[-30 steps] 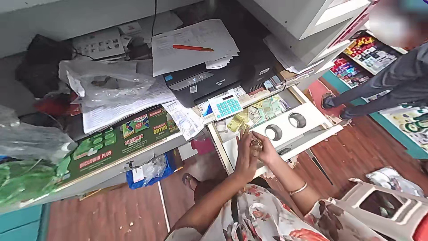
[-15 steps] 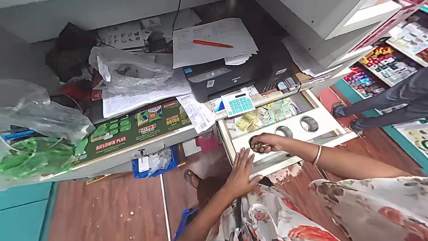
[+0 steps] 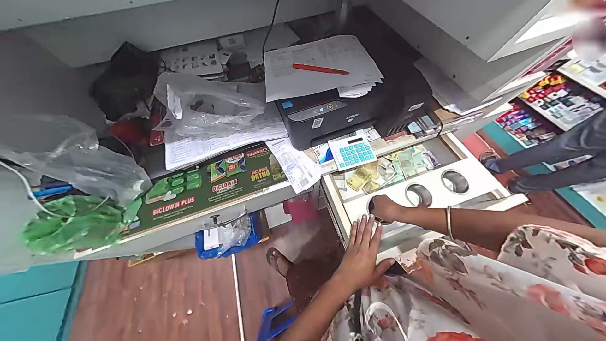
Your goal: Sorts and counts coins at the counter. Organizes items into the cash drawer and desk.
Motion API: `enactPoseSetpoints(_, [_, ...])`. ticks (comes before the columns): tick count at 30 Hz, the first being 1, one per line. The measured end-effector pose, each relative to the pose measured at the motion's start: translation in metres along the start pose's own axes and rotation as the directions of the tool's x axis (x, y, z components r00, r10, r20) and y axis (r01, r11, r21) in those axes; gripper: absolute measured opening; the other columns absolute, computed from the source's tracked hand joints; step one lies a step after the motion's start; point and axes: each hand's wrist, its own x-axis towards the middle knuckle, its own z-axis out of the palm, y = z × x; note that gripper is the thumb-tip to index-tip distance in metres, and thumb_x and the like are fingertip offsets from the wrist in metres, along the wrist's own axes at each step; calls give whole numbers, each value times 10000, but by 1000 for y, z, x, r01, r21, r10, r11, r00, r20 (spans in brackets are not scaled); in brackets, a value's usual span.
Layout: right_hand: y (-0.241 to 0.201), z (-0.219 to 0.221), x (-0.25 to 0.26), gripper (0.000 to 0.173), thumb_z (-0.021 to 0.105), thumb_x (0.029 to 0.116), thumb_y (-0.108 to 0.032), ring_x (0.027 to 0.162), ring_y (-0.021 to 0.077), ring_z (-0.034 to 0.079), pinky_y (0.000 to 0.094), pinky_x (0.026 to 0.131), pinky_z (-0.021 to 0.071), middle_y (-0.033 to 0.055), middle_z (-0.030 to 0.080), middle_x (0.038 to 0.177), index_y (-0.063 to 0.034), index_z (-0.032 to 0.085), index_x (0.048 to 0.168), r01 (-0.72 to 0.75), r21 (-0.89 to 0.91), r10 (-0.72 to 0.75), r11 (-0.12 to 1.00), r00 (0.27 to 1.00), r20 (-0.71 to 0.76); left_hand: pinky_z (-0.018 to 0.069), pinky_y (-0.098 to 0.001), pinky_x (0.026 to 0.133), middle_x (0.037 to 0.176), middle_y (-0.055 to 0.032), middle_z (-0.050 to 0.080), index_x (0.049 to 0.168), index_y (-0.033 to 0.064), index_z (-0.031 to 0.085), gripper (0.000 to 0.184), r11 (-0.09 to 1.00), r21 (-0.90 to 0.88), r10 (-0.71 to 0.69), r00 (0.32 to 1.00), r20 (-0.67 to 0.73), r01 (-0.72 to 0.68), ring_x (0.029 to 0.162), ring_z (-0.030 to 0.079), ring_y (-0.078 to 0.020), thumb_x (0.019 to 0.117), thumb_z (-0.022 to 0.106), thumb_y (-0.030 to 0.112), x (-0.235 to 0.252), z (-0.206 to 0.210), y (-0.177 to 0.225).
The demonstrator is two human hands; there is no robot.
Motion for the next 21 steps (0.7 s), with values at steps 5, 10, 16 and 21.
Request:
enactPoseSetpoints(5, [-11,2,-13,243,666,945,-133,1097,471,627,632,887,494,307,644,1117,101,656,1009,123,-297,-122,947,992,22,159,-543,1263,1647,-248,267,1548,-63,351,807,1000,9,-1,999,46,0,1555,202,-381,1019,510,526,0,-2,1])
enactPoseSetpoints(10, [-8,5,-16,233,621,969,-121,1099,470,632,624,899,494,309,650,1105,108,654,1002,156,-322,-165,934,986,-2,138,-510,1274,1651,-268,236,1555,-103,290,776,998,-54,-27,996,91,32,1565,156,-385,1034,499,433,1,-4,1])
enactPoseSetpoints(16, [-1,9,-13,224,637,954,-88,1107,486,619,614,947,470,323,646,1102,133,646,991,204,-295,-220,934,975,-21,159,-499,1271,1639,-261,275,1548,-95,320,738,997,-67,-19,998,66,23,1557,190,-386,1028,513,391,0,-2,3])
enactPoseSetpoints(21, [8,5,-9,227,654,942,-128,1046,474,633,636,861,486,302,647,1043,97,644,964,268,-303,-287,915,958,-19,139,-496,1278,1657,-246,240,1566,-77,294,734,997,-74,-17,994,111,26,1568,151,-373,1040,485,398,0,-1,2])
